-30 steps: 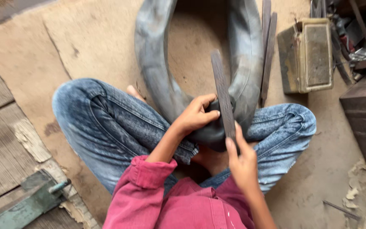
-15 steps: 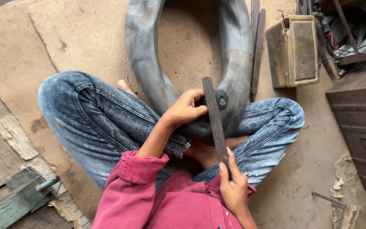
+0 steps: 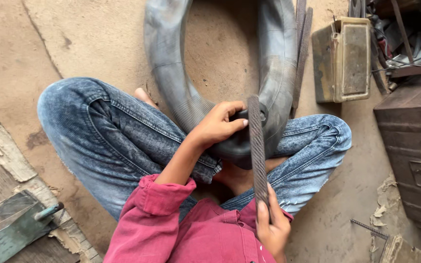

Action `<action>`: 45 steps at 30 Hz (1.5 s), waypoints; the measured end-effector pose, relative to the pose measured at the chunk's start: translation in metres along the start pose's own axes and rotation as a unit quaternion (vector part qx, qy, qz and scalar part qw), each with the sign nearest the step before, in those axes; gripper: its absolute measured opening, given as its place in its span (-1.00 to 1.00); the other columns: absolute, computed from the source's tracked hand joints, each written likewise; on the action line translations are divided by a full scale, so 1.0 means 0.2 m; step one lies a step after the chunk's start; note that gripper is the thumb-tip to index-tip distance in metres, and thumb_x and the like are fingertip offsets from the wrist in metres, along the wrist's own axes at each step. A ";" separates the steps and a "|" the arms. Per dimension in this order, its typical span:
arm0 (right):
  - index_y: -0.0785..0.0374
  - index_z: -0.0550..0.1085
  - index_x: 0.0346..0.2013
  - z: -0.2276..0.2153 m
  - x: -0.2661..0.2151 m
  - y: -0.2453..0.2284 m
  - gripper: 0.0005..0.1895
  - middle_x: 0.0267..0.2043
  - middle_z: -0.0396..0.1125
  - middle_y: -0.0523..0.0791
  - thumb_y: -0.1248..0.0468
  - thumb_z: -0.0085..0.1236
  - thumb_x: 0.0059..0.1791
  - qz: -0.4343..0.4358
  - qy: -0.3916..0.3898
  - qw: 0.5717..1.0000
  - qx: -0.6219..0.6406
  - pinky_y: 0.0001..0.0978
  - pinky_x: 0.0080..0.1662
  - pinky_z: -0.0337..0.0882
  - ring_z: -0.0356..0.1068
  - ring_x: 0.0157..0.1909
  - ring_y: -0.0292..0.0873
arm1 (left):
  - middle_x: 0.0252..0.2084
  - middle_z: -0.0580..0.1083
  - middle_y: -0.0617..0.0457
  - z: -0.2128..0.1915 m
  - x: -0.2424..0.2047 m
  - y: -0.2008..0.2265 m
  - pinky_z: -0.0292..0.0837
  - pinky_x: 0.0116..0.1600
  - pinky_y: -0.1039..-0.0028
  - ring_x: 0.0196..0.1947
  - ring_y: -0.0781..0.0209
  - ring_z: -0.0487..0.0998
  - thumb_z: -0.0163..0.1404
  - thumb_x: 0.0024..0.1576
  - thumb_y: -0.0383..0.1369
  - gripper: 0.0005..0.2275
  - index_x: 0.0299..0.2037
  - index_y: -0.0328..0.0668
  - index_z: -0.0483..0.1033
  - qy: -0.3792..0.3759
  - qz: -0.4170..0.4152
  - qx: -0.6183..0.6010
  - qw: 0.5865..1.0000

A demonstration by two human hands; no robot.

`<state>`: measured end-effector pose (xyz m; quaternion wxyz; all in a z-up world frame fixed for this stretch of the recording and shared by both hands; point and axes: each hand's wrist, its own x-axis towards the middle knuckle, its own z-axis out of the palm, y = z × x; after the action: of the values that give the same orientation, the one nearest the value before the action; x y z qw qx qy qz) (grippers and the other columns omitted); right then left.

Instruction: The person sits cross-legged on the floor and uses a metal file to scrape the surface of a black rubber tire. They repeatedly rub the file against a specific section of the tire, rotating the tire slightly to adjust the working area.

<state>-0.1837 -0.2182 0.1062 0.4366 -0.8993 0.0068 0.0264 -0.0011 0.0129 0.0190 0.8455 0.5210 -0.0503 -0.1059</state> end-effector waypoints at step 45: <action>0.16 0.36 0.34 -0.04 0.33 -0.30 -0.52 -0.42 0.36 0.23 0.24 0.03 0.10 -0.017 0.005 0.950 -0.311 -0.10 -0.37 0.36 0.45 -0.46 0.17 | -0.36 0.32 -0.01 0.27 0.01 -0.24 0.26 -0.22 0.39 -0.32 0.21 0.33 0.14 0.01 -0.40 -0.77 -0.20 -0.31 0.41 0.085 0.045 0.060 0.994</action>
<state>-0.1145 -0.1871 0.1548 0.1351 -0.9906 -0.0146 0.0157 -0.0152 -0.0550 0.0014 0.8178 0.5751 -0.0075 -0.0198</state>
